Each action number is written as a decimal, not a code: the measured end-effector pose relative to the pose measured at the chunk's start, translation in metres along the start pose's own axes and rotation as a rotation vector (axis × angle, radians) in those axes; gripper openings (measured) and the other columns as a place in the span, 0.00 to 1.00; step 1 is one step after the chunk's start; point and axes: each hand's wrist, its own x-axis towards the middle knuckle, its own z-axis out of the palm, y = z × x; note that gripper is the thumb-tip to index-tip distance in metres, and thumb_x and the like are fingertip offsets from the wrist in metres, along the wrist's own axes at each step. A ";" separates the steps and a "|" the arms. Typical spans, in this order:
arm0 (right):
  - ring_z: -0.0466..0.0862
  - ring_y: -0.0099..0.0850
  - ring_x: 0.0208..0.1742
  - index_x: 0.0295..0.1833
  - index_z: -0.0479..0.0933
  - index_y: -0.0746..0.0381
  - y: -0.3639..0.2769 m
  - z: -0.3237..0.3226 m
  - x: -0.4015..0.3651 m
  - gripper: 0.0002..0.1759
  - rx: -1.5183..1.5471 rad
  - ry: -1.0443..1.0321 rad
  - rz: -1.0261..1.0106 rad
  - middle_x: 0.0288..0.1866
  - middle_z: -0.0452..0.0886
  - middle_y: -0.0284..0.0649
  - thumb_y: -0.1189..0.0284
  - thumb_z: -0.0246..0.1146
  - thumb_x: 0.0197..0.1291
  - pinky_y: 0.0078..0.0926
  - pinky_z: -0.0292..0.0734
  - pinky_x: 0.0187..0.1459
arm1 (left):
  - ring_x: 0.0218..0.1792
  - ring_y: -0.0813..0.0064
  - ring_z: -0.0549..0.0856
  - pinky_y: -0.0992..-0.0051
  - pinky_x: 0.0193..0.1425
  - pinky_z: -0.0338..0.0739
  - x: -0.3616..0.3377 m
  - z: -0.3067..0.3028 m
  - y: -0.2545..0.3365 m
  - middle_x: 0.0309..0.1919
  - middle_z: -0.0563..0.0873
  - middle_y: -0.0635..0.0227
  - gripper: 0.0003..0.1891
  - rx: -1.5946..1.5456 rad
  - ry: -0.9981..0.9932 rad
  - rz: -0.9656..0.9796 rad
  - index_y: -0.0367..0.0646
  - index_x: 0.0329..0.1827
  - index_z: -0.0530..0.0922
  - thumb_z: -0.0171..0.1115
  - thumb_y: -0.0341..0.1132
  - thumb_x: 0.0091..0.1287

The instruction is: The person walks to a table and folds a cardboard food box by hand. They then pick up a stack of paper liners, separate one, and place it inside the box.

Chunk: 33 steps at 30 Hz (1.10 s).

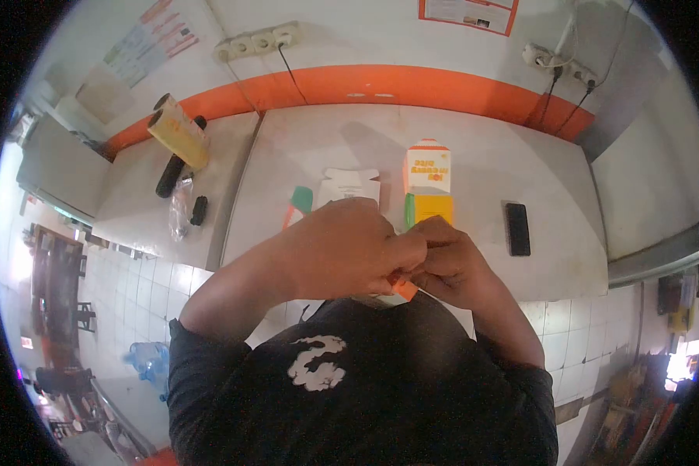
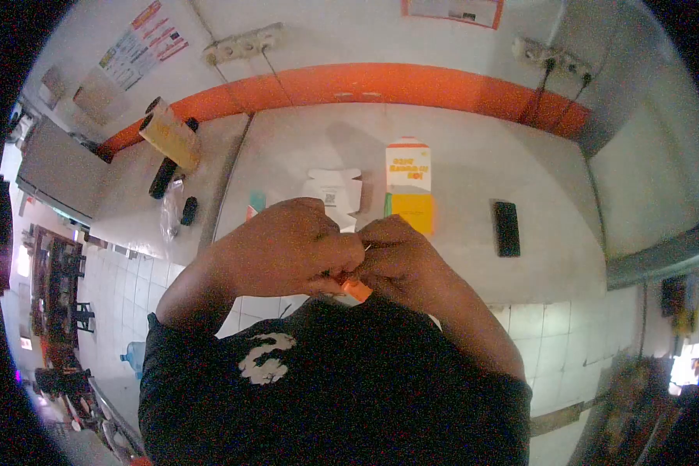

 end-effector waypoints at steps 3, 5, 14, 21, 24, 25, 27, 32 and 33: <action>0.88 0.52 0.49 0.54 0.85 0.61 -0.007 -0.015 -0.007 0.15 0.179 -0.222 0.478 0.46 0.89 0.46 0.74 0.74 0.62 0.44 0.82 0.54 | 0.44 0.57 0.87 0.54 0.55 0.76 0.018 0.009 0.014 0.38 0.89 0.69 0.13 0.141 -0.088 -0.019 0.55 0.41 0.81 0.71 0.50 0.67; 0.88 0.54 0.51 0.57 0.83 0.62 0.010 -0.023 -0.017 0.17 0.381 -0.359 0.463 0.48 0.88 0.49 0.74 0.73 0.63 0.43 0.82 0.57 | 0.48 0.60 0.86 0.55 0.59 0.75 0.022 0.018 0.024 0.43 0.89 0.73 0.10 0.221 0.129 0.153 0.56 0.42 0.83 0.70 0.49 0.69; 0.82 0.53 0.57 0.59 0.82 0.58 0.016 -0.064 -0.044 0.19 -0.136 -0.222 0.200 0.51 0.83 0.49 0.58 0.67 0.72 0.55 0.73 0.61 | 0.61 0.64 0.85 0.56 0.74 0.75 0.044 0.103 -0.021 0.59 0.84 0.58 0.35 -0.898 1.057 -0.328 0.38 0.79 0.65 0.71 0.31 0.72; 0.81 0.55 0.66 0.71 0.74 0.60 0.072 -0.030 -0.064 0.27 -0.127 0.100 0.442 0.62 0.81 0.52 0.78 0.67 0.67 0.52 0.73 0.71 | 0.65 0.73 0.84 0.67 0.69 0.80 0.031 0.102 -0.017 0.69 0.82 0.55 0.26 -1.304 0.690 -0.495 0.32 0.78 0.68 0.62 0.31 0.81; 0.83 0.48 0.66 0.78 0.68 0.64 0.070 -0.017 -0.053 0.33 0.181 0.382 0.414 0.68 0.80 0.54 0.83 0.63 0.67 0.46 0.76 0.71 | 0.68 0.72 0.81 0.65 0.74 0.75 0.024 0.093 -0.018 0.71 0.81 0.56 0.22 -1.178 0.598 -0.593 0.31 0.77 0.71 0.57 0.31 0.84; 0.84 0.46 0.66 0.80 0.66 0.66 0.067 -0.011 -0.048 0.35 0.305 0.454 0.383 0.69 0.80 0.55 0.83 0.62 0.68 0.44 0.77 0.71 | 0.66 0.73 0.81 0.66 0.72 0.76 0.025 0.098 -0.018 0.68 0.83 0.59 0.22 -1.128 0.630 -0.509 0.33 0.77 0.71 0.56 0.34 0.85; 0.89 0.40 0.53 0.84 0.60 0.69 0.064 -0.007 -0.036 0.38 0.187 0.327 0.426 0.63 0.84 0.56 0.74 0.65 0.73 0.37 0.85 0.57 | 0.62 0.76 0.82 0.68 0.69 0.77 0.030 0.112 -0.018 0.62 0.87 0.66 0.23 -1.033 0.674 -0.339 0.36 0.78 0.72 0.55 0.38 0.86; 0.87 0.33 0.40 0.68 0.76 0.72 0.065 -0.017 -0.034 0.27 0.431 0.102 0.668 0.48 0.88 0.49 0.61 0.65 0.78 0.34 0.85 0.47 | 0.64 0.73 0.81 0.67 0.72 0.75 0.040 0.107 -0.017 0.65 0.84 0.62 0.23 -0.952 0.612 -0.248 0.36 0.78 0.70 0.51 0.38 0.87; 0.86 0.33 0.41 0.64 0.79 0.72 0.069 -0.020 -0.039 0.25 0.482 0.051 0.712 0.47 0.88 0.48 0.60 0.65 0.78 0.35 0.85 0.47 | 0.65 0.72 0.81 0.67 0.72 0.75 0.039 0.108 -0.020 0.65 0.84 0.62 0.23 -0.985 0.610 -0.244 0.36 0.78 0.70 0.51 0.38 0.87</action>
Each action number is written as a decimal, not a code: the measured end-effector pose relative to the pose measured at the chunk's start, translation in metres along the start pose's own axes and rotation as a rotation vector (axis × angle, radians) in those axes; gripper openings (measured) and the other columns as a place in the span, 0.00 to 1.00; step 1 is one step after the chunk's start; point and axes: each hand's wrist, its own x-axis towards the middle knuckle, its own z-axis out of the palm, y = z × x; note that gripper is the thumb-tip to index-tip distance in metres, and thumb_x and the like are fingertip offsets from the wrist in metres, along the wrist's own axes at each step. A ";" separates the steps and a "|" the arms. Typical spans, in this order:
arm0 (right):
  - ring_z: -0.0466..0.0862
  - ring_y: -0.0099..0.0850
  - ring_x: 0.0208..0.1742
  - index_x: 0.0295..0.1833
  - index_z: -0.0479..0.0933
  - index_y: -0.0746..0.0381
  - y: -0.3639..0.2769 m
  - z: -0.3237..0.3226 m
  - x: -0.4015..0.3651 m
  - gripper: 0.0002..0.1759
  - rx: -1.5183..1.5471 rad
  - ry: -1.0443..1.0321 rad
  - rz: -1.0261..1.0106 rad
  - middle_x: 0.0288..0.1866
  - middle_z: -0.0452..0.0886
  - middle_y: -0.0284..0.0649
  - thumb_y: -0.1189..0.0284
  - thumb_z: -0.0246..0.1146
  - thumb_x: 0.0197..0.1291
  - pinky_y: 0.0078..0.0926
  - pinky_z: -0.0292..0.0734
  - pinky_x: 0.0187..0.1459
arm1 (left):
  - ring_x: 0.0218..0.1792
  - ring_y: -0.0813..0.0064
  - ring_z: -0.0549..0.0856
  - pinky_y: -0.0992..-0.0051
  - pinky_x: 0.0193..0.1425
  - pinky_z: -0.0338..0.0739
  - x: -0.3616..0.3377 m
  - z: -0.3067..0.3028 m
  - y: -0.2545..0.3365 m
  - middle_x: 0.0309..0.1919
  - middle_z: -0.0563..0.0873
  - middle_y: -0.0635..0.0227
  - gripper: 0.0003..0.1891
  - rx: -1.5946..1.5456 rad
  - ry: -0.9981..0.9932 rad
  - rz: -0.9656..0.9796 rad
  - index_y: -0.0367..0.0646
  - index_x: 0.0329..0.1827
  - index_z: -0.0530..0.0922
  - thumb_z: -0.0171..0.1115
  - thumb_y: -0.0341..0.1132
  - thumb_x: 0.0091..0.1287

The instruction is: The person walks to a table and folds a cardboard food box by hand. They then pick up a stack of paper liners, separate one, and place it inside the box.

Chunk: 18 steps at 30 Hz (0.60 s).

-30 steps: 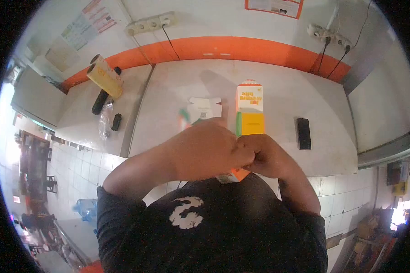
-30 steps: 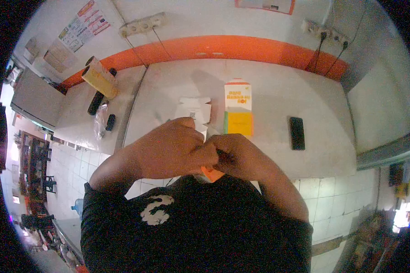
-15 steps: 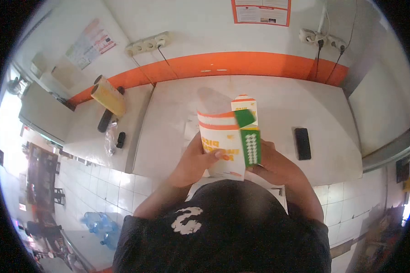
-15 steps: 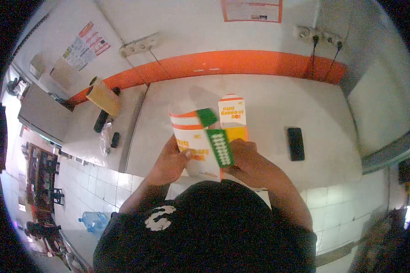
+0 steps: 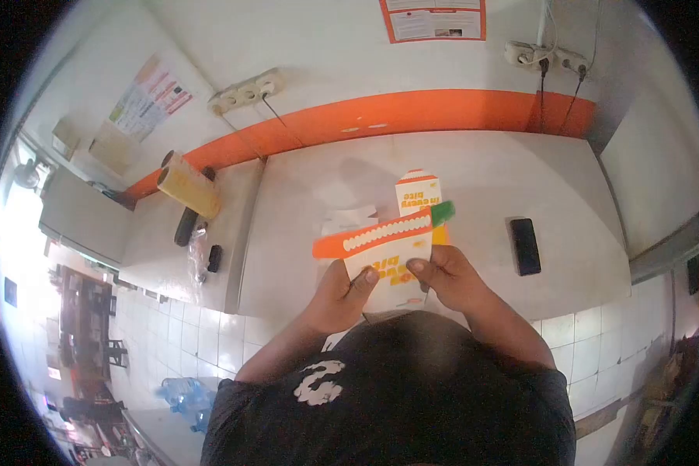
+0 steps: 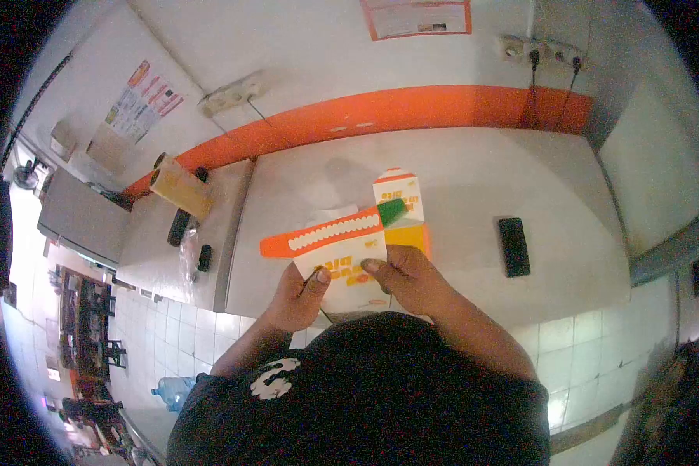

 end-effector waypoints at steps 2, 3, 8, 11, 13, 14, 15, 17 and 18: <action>0.86 0.36 0.41 0.57 0.80 0.71 -0.010 -0.005 -0.002 0.23 -0.031 -0.003 -0.078 0.44 0.87 0.48 0.59 0.66 0.77 0.38 0.84 0.49 | 0.66 0.70 0.81 0.65 0.73 0.75 0.003 0.000 -0.001 0.66 0.84 0.60 0.22 0.015 0.009 0.005 0.35 0.78 0.70 0.51 0.37 0.87; 0.86 0.38 0.41 0.53 0.81 0.70 -0.013 -0.007 -0.003 0.22 -0.043 -0.005 -0.116 0.42 0.86 0.48 0.58 0.67 0.76 0.40 0.84 0.49 | 0.67 0.69 0.82 0.64 0.74 0.74 0.005 0.002 0.001 0.66 0.84 0.60 0.22 0.062 0.019 0.017 0.35 0.78 0.70 0.51 0.36 0.86; 0.80 0.47 0.62 0.53 0.81 0.61 -0.015 -0.018 -0.005 0.16 -0.670 0.656 -0.422 0.63 0.81 0.48 0.65 0.74 0.66 0.44 0.77 0.59 | 0.64 0.66 0.83 0.63 0.73 0.75 0.022 -0.007 -0.002 0.63 0.85 0.56 0.20 0.251 -0.109 -0.077 0.33 0.75 0.71 0.52 0.33 0.85; 0.81 0.46 0.57 0.55 0.83 0.56 -0.048 -0.016 -0.010 0.17 -0.905 0.435 -0.750 0.54 0.81 0.45 0.72 0.75 0.61 0.47 0.77 0.57 | 0.57 0.59 0.85 0.63 0.65 0.77 0.032 -0.002 0.034 0.54 0.86 0.50 0.16 0.396 -0.330 -0.202 0.33 0.68 0.74 0.53 0.29 0.82; 0.84 0.49 0.54 0.52 0.83 0.55 -0.042 -0.007 -0.011 0.13 -0.899 0.368 -0.705 0.53 0.85 0.47 0.69 0.74 0.62 0.53 0.77 0.54 | 0.52 0.56 0.85 0.61 0.60 0.78 0.028 0.015 0.010 0.47 0.85 0.49 0.13 0.095 -0.108 -0.082 0.34 0.64 0.76 0.53 0.28 0.81; 0.85 0.50 0.53 0.50 0.84 0.54 -0.047 -0.002 -0.009 0.12 -0.898 0.336 -0.688 0.52 0.86 0.48 0.67 0.74 0.63 0.57 0.77 0.53 | 0.49 0.54 0.86 0.61 0.58 0.78 0.027 0.018 0.001 0.44 0.85 0.48 0.12 -0.053 0.006 -0.017 0.34 0.62 0.77 0.53 0.28 0.81; 0.86 0.50 0.45 0.53 0.84 0.58 -0.061 -0.002 -0.011 0.11 -0.872 0.312 -0.608 0.43 0.86 0.48 0.69 0.70 0.67 0.53 0.79 0.51 | 0.47 0.55 0.85 0.62 0.57 0.78 0.028 0.014 -0.001 0.42 0.84 0.49 0.10 0.025 0.045 -0.052 0.35 0.60 0.77 0.54 0.28 0.80; 0.86 0.51 0.44 0.53 0.84 0.61 -0.055 -0.003 -0.008 0.10 -0.750 0.355 -0.582 0.42 0.85 0.51 0.70 0.67 0.69 0.51 0.80 0.49 | 0.44 0.55 0.84 0.63 0.55 0.77 0.029 0.000 -0.002 0.39 0.83 0.51 0.07 0.180 0.135 -0.123 0.36 0.55 0.77 0.54 0.27 0.80; 0.86 0.51 0.44 0.53 0.84 0.62 -0.051 -0.003 -0.008 0.10 -0.684 0.371 -0.566 0.42 0.85 0.52 0.71 0.66 0.70 0.50 0.80 0.49 | 0.45 0.60 0.84 0.65 0.54 0.78 0.030 -0.003 0.002 0.40 0.83 0.54 0.06 0.262 0.119 -0.093 0.37 0.54 0.77 0.55 0.27 0.80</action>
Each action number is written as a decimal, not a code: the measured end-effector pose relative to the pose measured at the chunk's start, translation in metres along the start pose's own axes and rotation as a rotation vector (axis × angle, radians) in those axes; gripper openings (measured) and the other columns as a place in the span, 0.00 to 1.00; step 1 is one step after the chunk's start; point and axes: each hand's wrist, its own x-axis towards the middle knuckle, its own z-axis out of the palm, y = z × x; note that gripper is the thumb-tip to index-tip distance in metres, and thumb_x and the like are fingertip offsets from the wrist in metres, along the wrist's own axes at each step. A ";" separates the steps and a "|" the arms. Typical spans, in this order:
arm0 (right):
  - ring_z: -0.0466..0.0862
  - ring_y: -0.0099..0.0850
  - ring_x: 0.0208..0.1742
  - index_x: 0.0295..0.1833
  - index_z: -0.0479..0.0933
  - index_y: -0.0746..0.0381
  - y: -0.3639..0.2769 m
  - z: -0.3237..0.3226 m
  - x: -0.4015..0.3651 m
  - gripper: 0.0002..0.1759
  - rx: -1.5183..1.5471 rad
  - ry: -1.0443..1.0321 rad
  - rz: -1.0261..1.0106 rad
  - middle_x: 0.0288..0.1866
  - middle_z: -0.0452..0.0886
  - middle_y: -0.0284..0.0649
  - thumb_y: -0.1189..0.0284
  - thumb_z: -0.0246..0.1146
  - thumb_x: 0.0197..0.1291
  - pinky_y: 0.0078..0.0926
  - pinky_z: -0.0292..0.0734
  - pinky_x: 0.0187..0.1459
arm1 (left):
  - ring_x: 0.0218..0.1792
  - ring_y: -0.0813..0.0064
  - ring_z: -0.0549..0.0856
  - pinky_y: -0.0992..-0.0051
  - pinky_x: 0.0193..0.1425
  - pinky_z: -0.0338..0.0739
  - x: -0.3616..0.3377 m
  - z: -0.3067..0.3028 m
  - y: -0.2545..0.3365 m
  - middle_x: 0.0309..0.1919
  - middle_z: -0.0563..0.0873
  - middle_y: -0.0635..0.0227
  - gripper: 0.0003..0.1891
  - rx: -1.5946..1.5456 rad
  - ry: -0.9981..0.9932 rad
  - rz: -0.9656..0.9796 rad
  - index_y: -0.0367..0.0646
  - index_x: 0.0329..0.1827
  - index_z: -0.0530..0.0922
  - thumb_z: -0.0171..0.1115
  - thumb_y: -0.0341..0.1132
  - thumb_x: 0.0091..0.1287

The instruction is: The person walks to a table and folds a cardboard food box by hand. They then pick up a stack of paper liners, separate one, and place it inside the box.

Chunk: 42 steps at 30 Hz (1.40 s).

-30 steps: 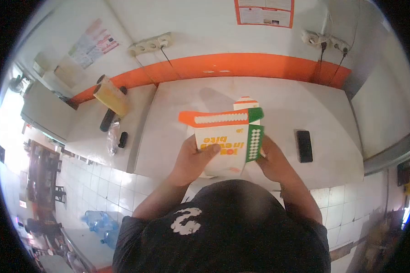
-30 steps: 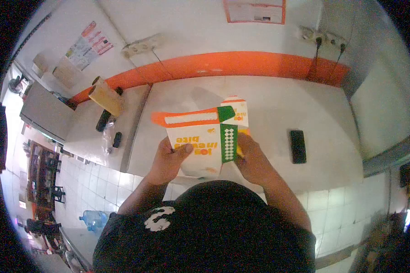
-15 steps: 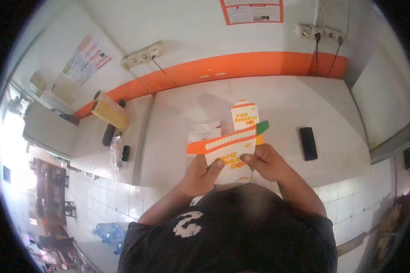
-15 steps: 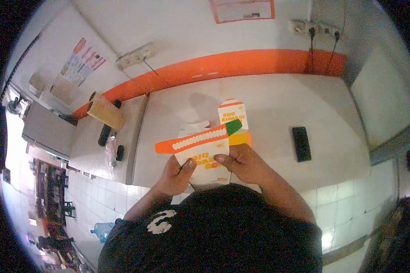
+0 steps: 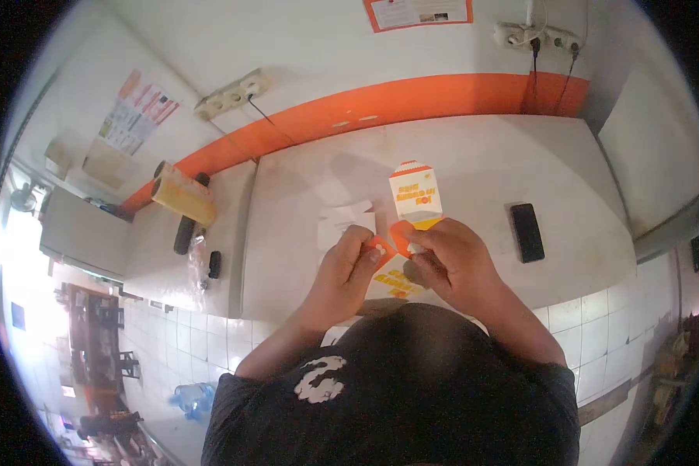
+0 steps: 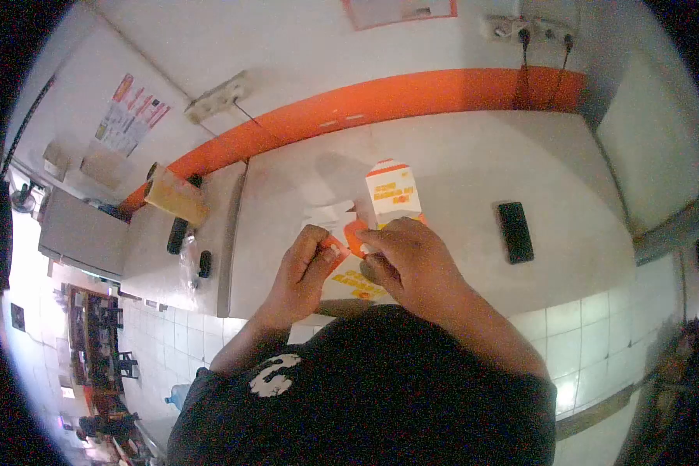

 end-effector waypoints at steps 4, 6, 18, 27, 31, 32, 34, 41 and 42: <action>0.85 0.47 0.41 0.58 0.84 0.61 0.004 -0.007 0.000 0.15 0.155 -0.200 0.104 0.40 0.85 0.47 0.78 0.68 0.66 0.42 0.80 0.45 | 0.47 0.65 0.84 0.67 0.52 0.80 0.002 -0.007 0.003 0.42 0.84 0.59 0.05 0.262 -0.008 0.200 0.39 0.49 0.78 0.61 0.23 0.74; 0.87 0.46 0.42 0.59 0.84 0.62 0.006 -0.008 0.000 0.15 0.187 -0.272 0.080 0.40 0.86 0.47 0.78 0.68 0.67 0.40 0.82 0.47 | 0.47 0.60 0.85 0.64 0.52 0.80 0.005 -0.007 0.002 0.43 0.85 0.60 0.08 0.307 0.032 0.363 0.40 0.47 0.79 0.65 0.20 0.69; 0.89 0.24 0.46 0.49 0.87 0.66 -0.003 -0.010 0.003 0.12 0.547 -0.265 0.397 0.43 0.92 0.38 0.81 0.76 0.60 0.27 0.83 0.55 | 0.53 0.57 0.87 0.56 0.60 0.81 0.015 -0.020 0.018 0.42 0.87 0.67 0.10 0.413 0.018 0.711 0.47 0.43 0.85 0.72 0.23 0.61; 0.90 0.41 0.47 0.46 0.91 0.54 -0.004 -0.024 0.010 0.08 0.254 -0.568 0.136 0.41 0.91 0.40 0.72 0.73 0.61 0.45 0.79 0.55 | 0.46 0.57 0.91 0.58 0.52 0.85 0.005 -0.010 0.036 0.46 0.88 0.58 0.10 0.087 -0.324 0.097 0.38 0.44 0.81 0.75 0.27 0.65; 0.86 0.43 0.55 0.46 0.91 0.51 -0.001 -0.025 0.010 0.09 0.137 -0.643 0.042 0.41 0.89 0.38 0.67 0.75 0.59 0.47 0.73 0.57 | 0.45 0.61 0.91 0.64 0.52 0.86 0.011 -0.018 0.006 0.49 0.88 0.56 0.11 0.137 -0.548 0.126 0.35 0.48 0.81 0.73 0.26 0.67; 0.85 0.43 0.56 0.47 0.90 0.50 0.000 -0.024 0.010 0.11 0.119 -0.659 0.011 0.43 0.88 0.38 0.66 0.76 0.58 0.47 0.73 0.58 | 0.45 0.62 0.91 0.66 0.53 0.85 0.010 -0.018 0.003 0.49 0.88 0.56 0.11 0.152 -0.598 0.114 0.35 0.49 0.81 0.73 0.26 0.68; 0.83 0.42 0.60 0.52 0.88 0.51 0.004 -0.021 0.006 0.17 0.076 -0.540 -0.005 0.48 0.87 0.37 0.66 0.78 0.56 0.46 0.69 0.63 | 0.47 0.67 0.90 0.69 0.55 0.84 0.009 -0.018 0.006 0.49 0.88 0.59 0.10 0.102 -0.556 0.061 0.35 0.51 0.82 0.70 0.24 0.69; 0.79 0.34 0.70 0.70 0.72 0.63 0.039 0.006 -0.008 0.36 0.725 -0.019 0.381 0.65 0.82 0.41 0.70 0.80 0.59 0.42 0.68 0.75 | 0.57 0.76 0.85 0.74 0.63 0.79 -0.009 -0.011 -0.019 0.55 0.85 0.66 0.17 -0.624 -0.128 0.074 0.38 0.68 0.77 0.54 0.22 0.80; 0.78 0.33 0.71 0.71 0.69 0.64 0.042 0.008 -0.012 0.36 0.961 -0.119 0.436 0.66 0.81 0.41 0.72 0.79 0.61 0.41 0.70 0.75 | 0.58 0.75 0.84 0.72 0.65 0.78 -0.009 -0.010 -0.022 0.56 0.85 0.66 0.17 -0.687 -0.129 0.082 0.38 0.70 0.75 0.54 0.24 0.81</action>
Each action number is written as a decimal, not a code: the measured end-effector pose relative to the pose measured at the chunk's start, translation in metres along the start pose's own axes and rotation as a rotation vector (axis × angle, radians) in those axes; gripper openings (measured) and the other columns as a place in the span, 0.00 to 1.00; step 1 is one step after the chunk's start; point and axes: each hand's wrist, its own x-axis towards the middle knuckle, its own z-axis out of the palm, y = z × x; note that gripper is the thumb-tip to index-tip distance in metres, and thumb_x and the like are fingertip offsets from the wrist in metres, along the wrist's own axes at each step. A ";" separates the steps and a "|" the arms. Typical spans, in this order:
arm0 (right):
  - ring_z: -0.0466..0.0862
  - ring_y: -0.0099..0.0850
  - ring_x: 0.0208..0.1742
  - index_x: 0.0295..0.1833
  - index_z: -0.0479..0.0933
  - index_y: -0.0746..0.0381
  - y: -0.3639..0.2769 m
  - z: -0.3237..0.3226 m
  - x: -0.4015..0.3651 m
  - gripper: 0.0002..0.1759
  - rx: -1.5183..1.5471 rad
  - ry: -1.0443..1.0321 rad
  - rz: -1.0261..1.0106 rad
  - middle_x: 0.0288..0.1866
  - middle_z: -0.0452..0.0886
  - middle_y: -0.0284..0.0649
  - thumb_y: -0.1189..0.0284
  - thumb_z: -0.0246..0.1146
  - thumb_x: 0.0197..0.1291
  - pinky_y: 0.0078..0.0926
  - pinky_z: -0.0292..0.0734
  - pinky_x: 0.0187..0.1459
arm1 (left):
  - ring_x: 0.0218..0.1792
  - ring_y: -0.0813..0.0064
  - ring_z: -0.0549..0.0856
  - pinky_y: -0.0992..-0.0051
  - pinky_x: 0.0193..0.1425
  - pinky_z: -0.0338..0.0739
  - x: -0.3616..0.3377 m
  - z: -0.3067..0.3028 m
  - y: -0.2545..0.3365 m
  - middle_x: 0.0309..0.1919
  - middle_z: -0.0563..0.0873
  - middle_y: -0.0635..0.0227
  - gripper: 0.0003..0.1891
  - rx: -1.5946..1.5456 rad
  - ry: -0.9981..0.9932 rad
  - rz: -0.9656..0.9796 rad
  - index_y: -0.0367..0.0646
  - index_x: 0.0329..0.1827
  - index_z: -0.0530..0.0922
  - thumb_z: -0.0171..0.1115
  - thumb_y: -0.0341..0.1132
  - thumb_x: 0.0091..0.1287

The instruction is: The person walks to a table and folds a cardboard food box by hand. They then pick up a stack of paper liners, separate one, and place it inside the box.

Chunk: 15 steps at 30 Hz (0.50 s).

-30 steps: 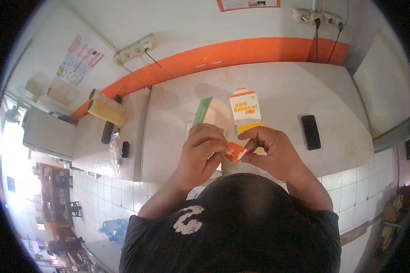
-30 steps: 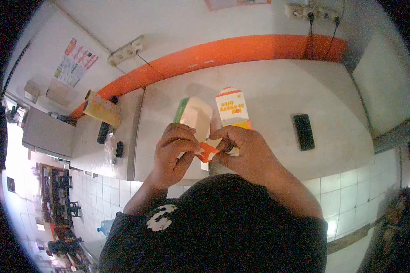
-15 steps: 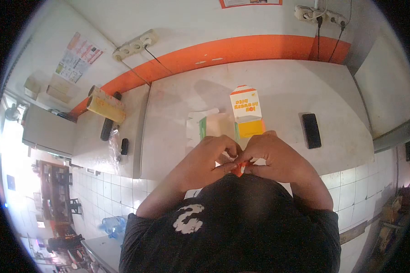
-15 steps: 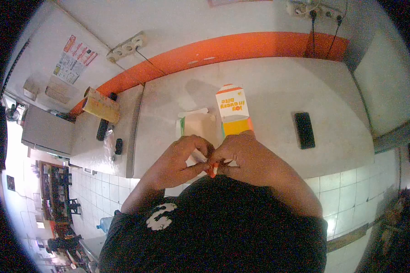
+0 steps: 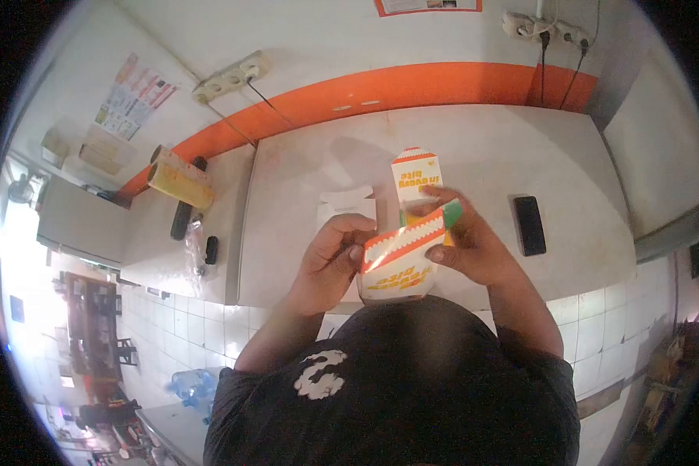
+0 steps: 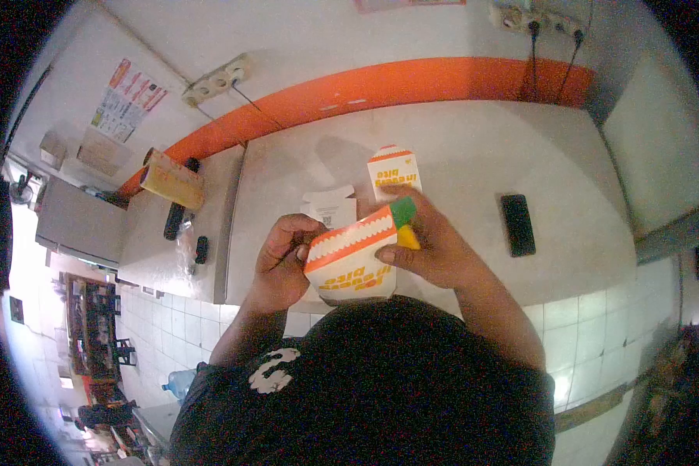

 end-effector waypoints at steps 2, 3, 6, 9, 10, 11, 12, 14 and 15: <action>0.79 0.30 0.67 0.69 0.70 0.63 0.005 0.005 -0.002 0.33 0.027 -0.040 0.050 0.63 0.81 0.38 0.75 0.78 0.62 0.36 0.73 0.71 | 0.61 0.73 0.83 0.70 0.68 0.77 0.004 0.000 0.002 0.59 0.84 0.65 0.17 -0.124 -0.004 0.025 0.39 0.72 0.73 0.55 0.27 0.82; 0.80 0.29 0.65 0.69 0.71 0.62 0.006 0.006 -0.003 0.32 0.042 -0.059 0.076 0.61 0.81 0.37 0.76 0.77 0.63 0.33 0.74 0.69 | 0.62 0.71 0.84 0.68 0.69 0.77 0.006 -0.002 0.002 0.59 0.84 0.64 0.18 -0.097 0.028 0.044 0.39 0.71 0.74 0.58 0.29 0.81; 0.86 0.39 0.60 0.67 0.70 0.62 -0.002 0.002 0.003 0.31 -0.462 -0.116 0.046 0.54 0.83 0.48 0.73 0.77 0.63 0.39 0.80 0.61 | 0.62 0.64 0.85 0.62 0.70 0.77 0.012 -0.004 0.014 0.58 0.85 0.59 0.21 0.294 0.019 0.127 0.39 0.68 0.75 0.67 0.33 0.75; 0.86 0.42 0.54 0.59 0.73 0.61 -0.029 0.017 0.003 0.25 -0.603 -0.180 0.096 0.51 0.83 0.50 0.73 0.78 0.62 0.40 0.80 0.57 | 0.57 0.53 0.88 0.58 0.64 0.81 0.010 0.013 0.048 0.50 0.89 0.57 0.22 1.192 -0.159 0.349 0.40 0.61 0.82 0.75 0.33 0.66; 0.84 0.36 0.49 0.59 0.73 0.61 -0.030 0.021 0.003 0.24 -0.624 -0.150 0.055 0.47 0.82 0.45 0.76 0.77 0.63 0.36 0.79 0.51 | 0.55 0.53 0.88 0.58 0.61 0.82 0.010 0.019 0.052 0.48 0.90 0.58 0.19 1.237 -0.174 0.296 0.41 0.60 0.83 0.74 0.33 0.67; 0.82 0.29 0.44 0.58 0.73 0.61 -0.031 0.026 0.002 0.22 -0.646 -0.121 0.012 0.43 0.81 0.40 0.78 0.75 0.63 0.32 0.77 0.45 | 0.53 0.53 0.89 0.59 0.59 0.83 0.010 0.024 0.058 0.46 0.90 0.59 0.17 1.282 -0.188 0.244 0.42 0.59 0.84 0.73 0.32 0.68; 0.80 0.23 0.39 0.58 0.72 0.62 -0.032 0.028 0.002 0.21 -0.667 -0.091 -0.034 0.38 0.79 0.35 0.81 0.74 0.64 0.28 0.76 0.40 | 0.51 0.53 0.90 0.59 0.56 0.84 0.010 0.028 0.061 0.45 0.91 0.60 0.15 1.327 -0.203 0.192 0.43 0.58 0.85 0.73 0.32 0.69; 0.79 0.23 0.37 0.53 0.74 0.62 -0.026 0.023 0.003 0.17 -0.630 0.026 0.022 0.36 0.78 0.35 0.81 0.74 0.63 0.28 0.75 0.37 | 0.46 0.55 0.91 0.60 0.52 0.85 0.008 0.033 0.059 0.43 0.91 0.60 0.12 1.274 -0.036 0.133 0.42 0.55 0.87 0.72 0.31 0.70; 0.79 0.23 0.36 0.50 0.75 0.62 -0.024 0.021 0.003 0.15 -0.609 0.088 0.051 0.35 0.78 0.35 0.82 0.73 0.63 0.28 0.75 0.36 | 0.44 0.55 0.91 0.60 0.50 0.86 0.008 0.035 0.059 0.42 0.92 0.60 0.10 1.245 0.042 0.104 0.42 0.53 0.88 0.71 0.31 0.70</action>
